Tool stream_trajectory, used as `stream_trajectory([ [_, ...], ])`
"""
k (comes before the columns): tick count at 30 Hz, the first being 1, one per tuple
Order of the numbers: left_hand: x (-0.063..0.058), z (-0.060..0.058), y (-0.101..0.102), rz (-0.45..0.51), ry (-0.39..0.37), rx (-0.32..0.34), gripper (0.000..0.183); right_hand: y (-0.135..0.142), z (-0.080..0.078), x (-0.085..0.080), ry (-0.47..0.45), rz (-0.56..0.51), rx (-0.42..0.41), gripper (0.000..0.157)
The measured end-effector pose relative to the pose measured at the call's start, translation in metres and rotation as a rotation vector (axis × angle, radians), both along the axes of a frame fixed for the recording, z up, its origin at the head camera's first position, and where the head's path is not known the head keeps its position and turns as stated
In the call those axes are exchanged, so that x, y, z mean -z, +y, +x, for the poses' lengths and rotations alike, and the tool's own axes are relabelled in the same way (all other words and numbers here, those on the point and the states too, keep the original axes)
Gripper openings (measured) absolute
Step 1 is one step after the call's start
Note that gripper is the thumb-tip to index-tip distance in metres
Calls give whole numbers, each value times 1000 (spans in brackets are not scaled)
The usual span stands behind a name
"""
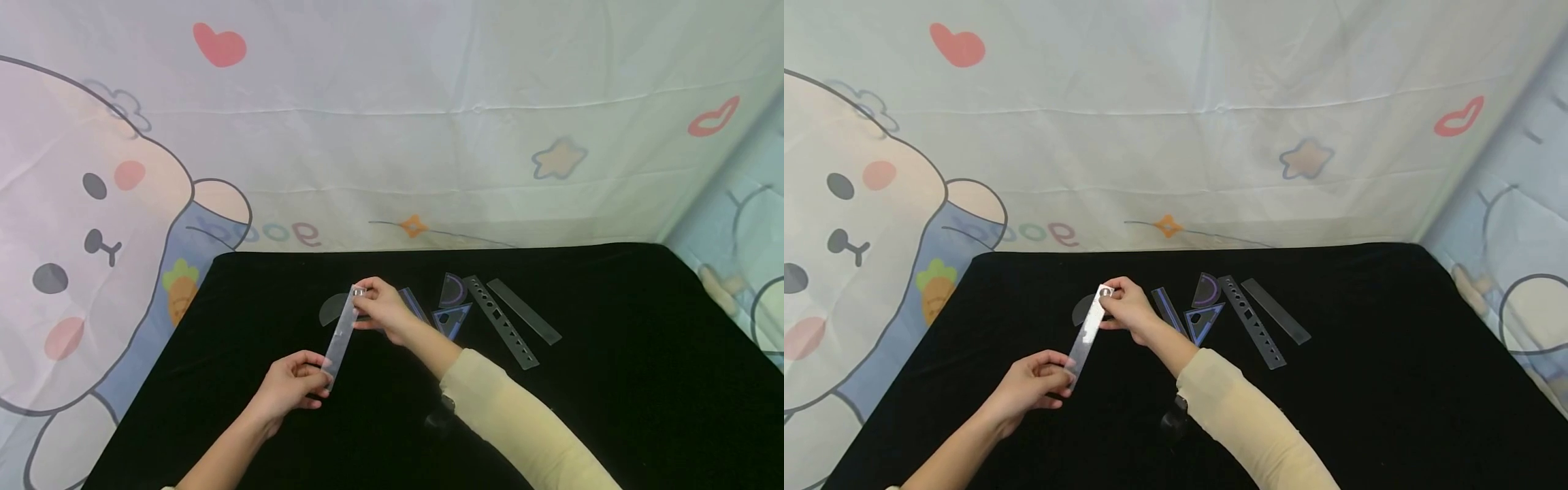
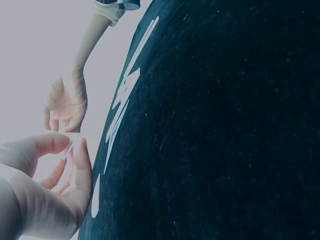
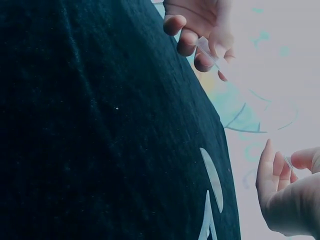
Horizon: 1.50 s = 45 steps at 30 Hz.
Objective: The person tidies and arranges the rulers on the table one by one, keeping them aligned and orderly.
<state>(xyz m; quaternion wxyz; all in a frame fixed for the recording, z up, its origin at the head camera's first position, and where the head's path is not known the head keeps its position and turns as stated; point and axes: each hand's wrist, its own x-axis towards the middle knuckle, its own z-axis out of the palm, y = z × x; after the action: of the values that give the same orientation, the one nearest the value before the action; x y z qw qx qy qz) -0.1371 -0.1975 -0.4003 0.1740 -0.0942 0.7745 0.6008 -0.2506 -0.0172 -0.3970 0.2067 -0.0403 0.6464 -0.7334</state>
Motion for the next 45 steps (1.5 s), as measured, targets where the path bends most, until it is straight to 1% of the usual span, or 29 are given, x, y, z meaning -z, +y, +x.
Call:
stream_trajectory([
  [5, 2, 2, -6, -17, 9, 69, 37, -2, 3, 1, 9, 20, -22, 32],
  [9, 3, 3, -10, -23, 11, 94, 37, -7, 5, 3, 20, 27, -35, 31],
  [13, 0, 2, -13, -1, 26, 90, 38, -12, 7, 8, 10, 30, -53, 31],
  [16, -2, 1, -14, 4, 32, 66, 38, -16, 10, 11, -1, 28, -73, 31],
  [21, -3, -2, -19, -8, 14, 36, 38, -23, 18, 10, -7, 34, -112, 29],
  [25, -2, -2, -23, -19, 12, 58, 39, -28, 25, 10, 0, 34, -133, 30],
  [28, -2, 0, -25, -21, 21, 98, 38, -31, 29, 13, 14, 27, -136, 29],
  [30, -1, 2, -26, -28, 23, 111, 37, -34, 31, 16, 31, 31, -133, 28],
  [35, 2, 6, -29, -64, 32, 116, 34, -39, 34, 25, 61, 49, -126, 26],
  [41, 2, 10, -36, -54, -2, 132, 33, -42, 37, 28, 50, 75, -150, 25],
  [45, 2, 14, -41, -65, -11, 148, 35, -45, 39, 30, 39, 91, -162, 24],
])
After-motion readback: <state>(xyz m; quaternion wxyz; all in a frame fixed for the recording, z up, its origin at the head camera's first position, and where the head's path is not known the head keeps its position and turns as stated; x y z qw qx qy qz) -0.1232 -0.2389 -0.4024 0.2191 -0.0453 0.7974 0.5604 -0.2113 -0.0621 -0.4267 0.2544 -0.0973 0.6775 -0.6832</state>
